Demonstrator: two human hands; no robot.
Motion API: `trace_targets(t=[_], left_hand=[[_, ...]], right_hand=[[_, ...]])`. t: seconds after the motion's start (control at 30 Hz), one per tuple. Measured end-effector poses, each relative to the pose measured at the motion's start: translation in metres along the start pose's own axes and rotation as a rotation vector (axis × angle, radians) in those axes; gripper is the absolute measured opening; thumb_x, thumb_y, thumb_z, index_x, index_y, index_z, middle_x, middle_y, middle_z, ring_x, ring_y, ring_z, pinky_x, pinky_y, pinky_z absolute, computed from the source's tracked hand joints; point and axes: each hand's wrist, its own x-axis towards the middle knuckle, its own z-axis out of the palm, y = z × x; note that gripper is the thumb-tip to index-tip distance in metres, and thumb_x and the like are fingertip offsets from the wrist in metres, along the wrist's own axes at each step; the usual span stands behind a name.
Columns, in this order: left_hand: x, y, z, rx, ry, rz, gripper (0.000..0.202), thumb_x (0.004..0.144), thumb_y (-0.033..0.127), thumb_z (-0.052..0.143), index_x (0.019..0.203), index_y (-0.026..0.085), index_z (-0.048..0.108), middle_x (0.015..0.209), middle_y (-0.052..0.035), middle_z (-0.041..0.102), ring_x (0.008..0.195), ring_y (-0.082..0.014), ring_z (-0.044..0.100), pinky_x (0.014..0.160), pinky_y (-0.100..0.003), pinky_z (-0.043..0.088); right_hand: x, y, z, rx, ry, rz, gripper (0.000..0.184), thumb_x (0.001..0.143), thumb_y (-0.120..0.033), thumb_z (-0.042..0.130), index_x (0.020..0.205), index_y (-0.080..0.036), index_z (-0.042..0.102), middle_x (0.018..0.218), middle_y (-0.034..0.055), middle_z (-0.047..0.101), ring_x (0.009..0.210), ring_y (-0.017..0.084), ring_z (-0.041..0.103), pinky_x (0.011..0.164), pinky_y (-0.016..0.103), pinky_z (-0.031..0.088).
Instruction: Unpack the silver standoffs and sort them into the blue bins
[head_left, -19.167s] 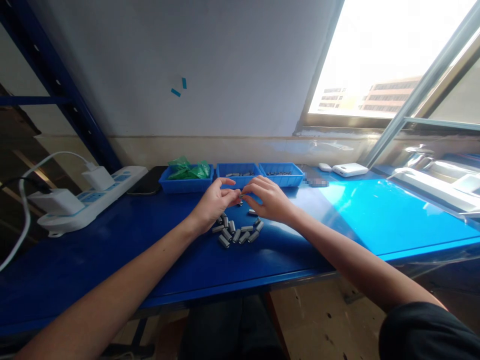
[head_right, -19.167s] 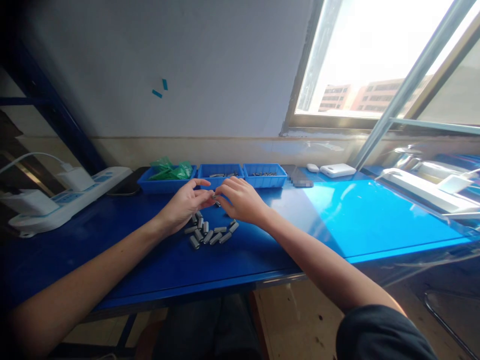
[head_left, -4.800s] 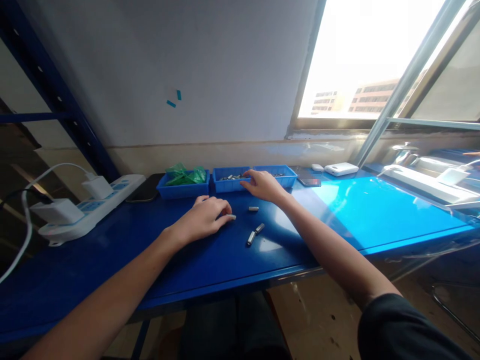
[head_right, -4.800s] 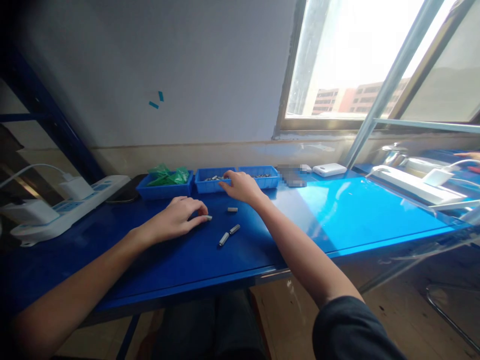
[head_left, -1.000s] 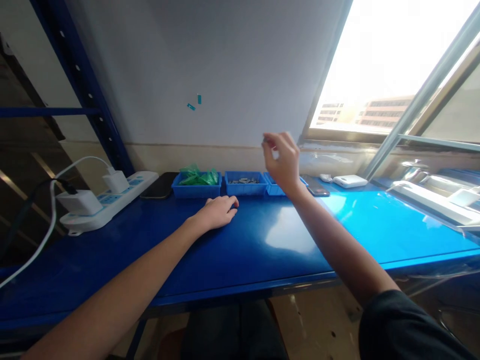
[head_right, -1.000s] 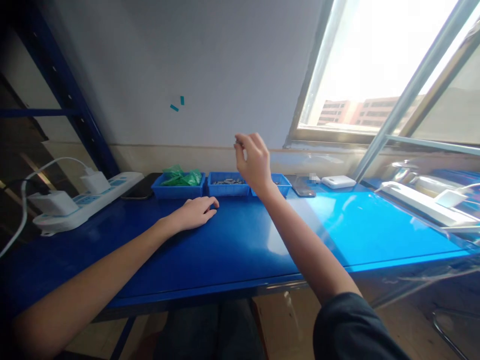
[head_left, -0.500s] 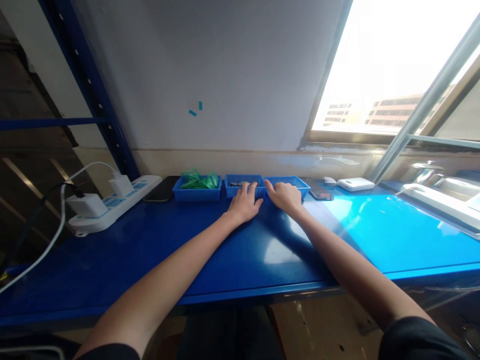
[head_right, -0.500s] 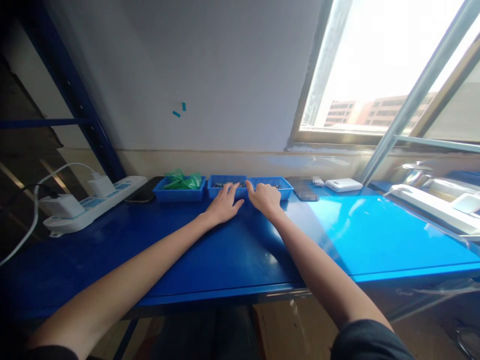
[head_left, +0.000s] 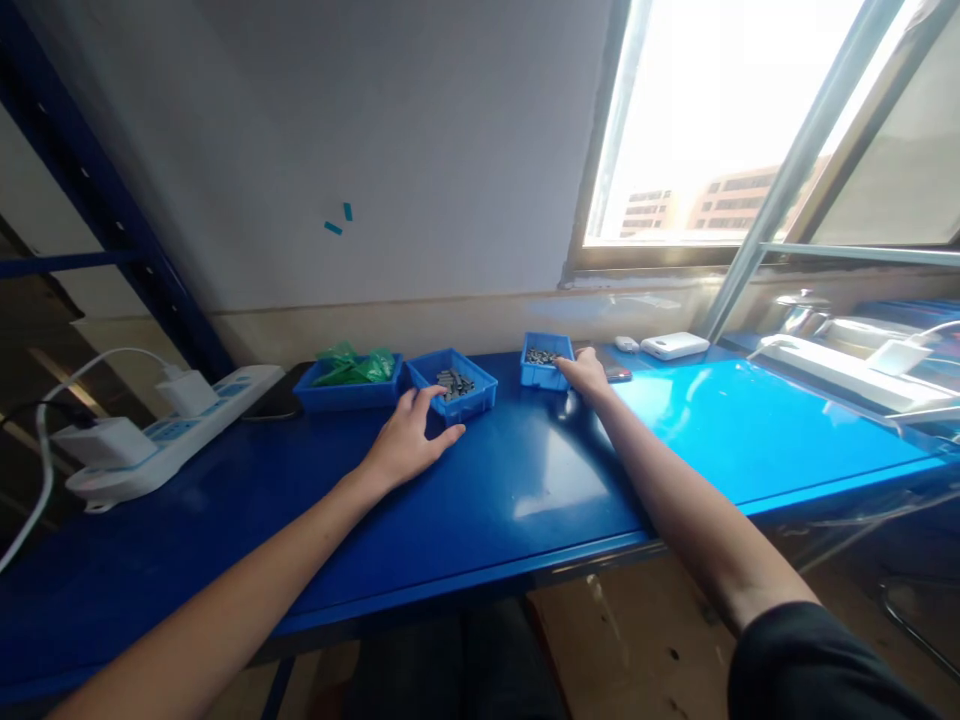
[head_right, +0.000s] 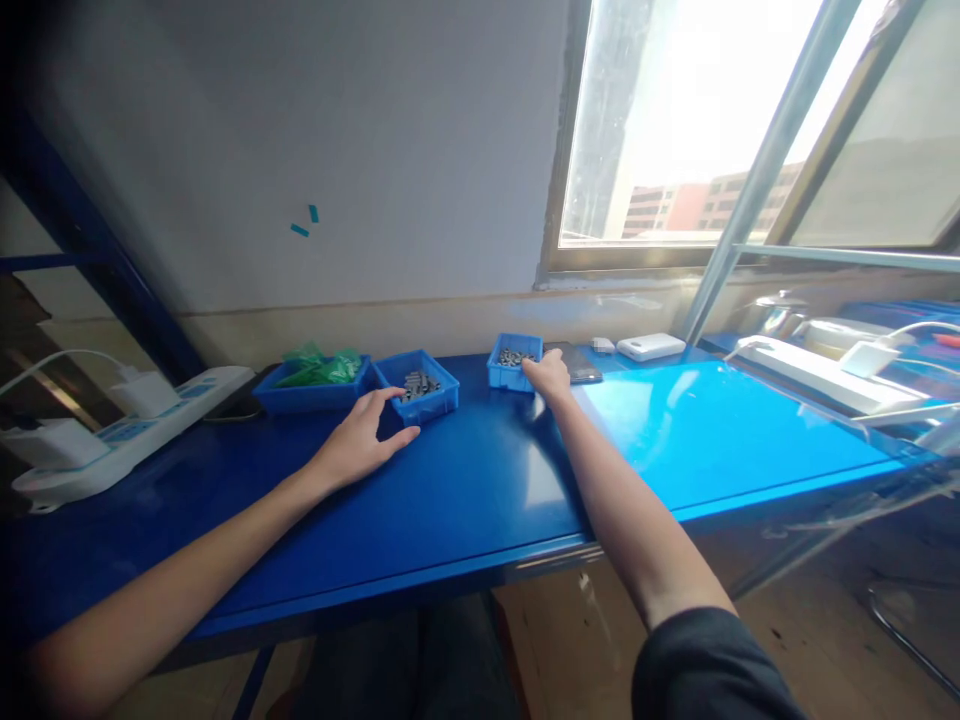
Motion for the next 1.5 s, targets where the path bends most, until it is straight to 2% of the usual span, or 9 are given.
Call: trace_targets(t=[0.1,0.2,0.4,0.53,0.93,1.1,1.2,1.3,1.5], left_hand=[[0.004,0.010,0.003,0.091,-0.092,0.004,0.050,0.084,0.057,0.053,0.125,0.029,0.048,0.114,-0.0086,0.061,0.105,-0.0295,0.060,0.090,-0.042,0.047],[0.016,0.009,0.000,0.145,-0.050,0.015,0.029,0.090,0.048,0.046,0.107,0.026,0.055,0.100,-0.0069,0.067,0.095,-0.0274,0.064,0.082,-0.037,0.049],[0.022,-0.009,-0.019,0.039,0.083,0.245,0.019,0.091,0.035,0.044,0.100,0.022,0.057,0.117,-0.0081,0.061,0.118,-0.0246,0.054,0.099,-0.035,0.043],[0.017,-0.005,-0.027,-0.008,0.118,0.272,0.019,0.090,0.029,0.044,0.101,0.022,0.058,0.127,-0.0085,0.057,0.132,-0.0232,0.043,0.109,-0.036,0.035],[0.010,0.018,-0.040,0.213,0.095,0.407,0.028,0.088,0.015,0.042,0.102,0.022,0.065,0.131,-0.0080,0.056,0.136,-0.0271,0.035,0.112,-0.052,0.032],[0.002,0.022,-0.032,0.078,0.110,0.290,0.027,0.083,0.026,0.053,0.108,0.024,0.063,0.136,-0.0079,0.048,0.134,-0.0276,0.038,0.113,-0.047,0.031],[0.000,0.023,-0.019,-0.054,0.183,0.132,0.053,0.081,0.038,0.061,0.130,0.023,0.047,0.142,-0.0112,0.041,0.136,-0.0290,0.037,0.110,-0.044,0.036],[0.002,0.019,-0.009,-0.132,0.184,-0.003,0.073,0.079,0.043,0.064,0.140,0.023,0.030,0.136,-0.0112,0.050,0.123,-0.0289,0.052,0.101,-0.042,0.045],[0.002,0.017,-0.017,-0.065,0.194,0.068,0.062,0.077,0.042,0.068,0.132,0.027,0.043,0.133,-0.0054,0.056,0.120,-0.0274,0.055,0.103,-0.039,0.043]], right_hand=[[0.000,0.000,0.005,0.023,-0.011,-0.002,0.021,0.075,-0.027,0.050,0.077,-0.013,0.065,0.075,0.0126,0.065,0.076,0.025,0.061,0.067,0.031,0.045],[-0.004,-0.004,0.004,0.028,0.023,-0.043,0.022,0.071,-0.019,0.047,0.076,-0.013,0.067,0.074,0.0100,0.065,0.076,0.024,0.059,0.067,0.029,0.043],[-0.021,-0.029,-0.008,0.036,0.010,-0.217,0.036,0.080,-0.025,0.044,0.099,-0.012,0.071,0.088,0.0057,0.069,0.089,0.021,0.060,0.073,0.025,0.045],[-0.042,-0.051,-0.014,-0.146,-0.007,-0.355,0.039,0.084,-0.027,0.045,0.115,-0.020,0.068,0.108,0.0094,0.064,0.101,0.024,0.059,0.084,0.030,0.045],[-0.093,-0.082,-0.027,-0.438,0.002,-0.457,0.035,0.092,-0.025,0.041,0.118,-0.030,0.064,0.108,0.0116,0.057,0.094,0.029,0.060,0.074,0.039,0.049],[-0.109,-0.087,-0.022,-0.526,0.107,-0.586,0.030,0.089,-0.018,0.043,0.105,-0.025,0.068,0.103,0.0149,0.058,0.104,0.031,0.048,0.068,0.035,0.051],[-0.116,-0.088,-0.020,-0.556,0.152,-0.646,0.030,0.087,-0.015,0.044,0.101,-0.023,0.069,0.102,0.0157,0.059,0.105,0.031,0.045,0.066,0.035,0.052],[-0.119,-0.088,-0.022,-0.551,0.164,-0.674,0.030,0.088,-0.015,0.044,0.101,-0.024,0.068,0.101,0.0150,0.060,0.107,0.031,0.043,0.064,0.034,0.052],[-0.118,-0.086,-0.022,-0.527,0.185,-0.769,0.031,0.089,-0.014,0.045,0.108,-0.026,0.067,0.105,0.0132,0.061,0.111,0.031,0.040,0.062,0.030,0.049]])
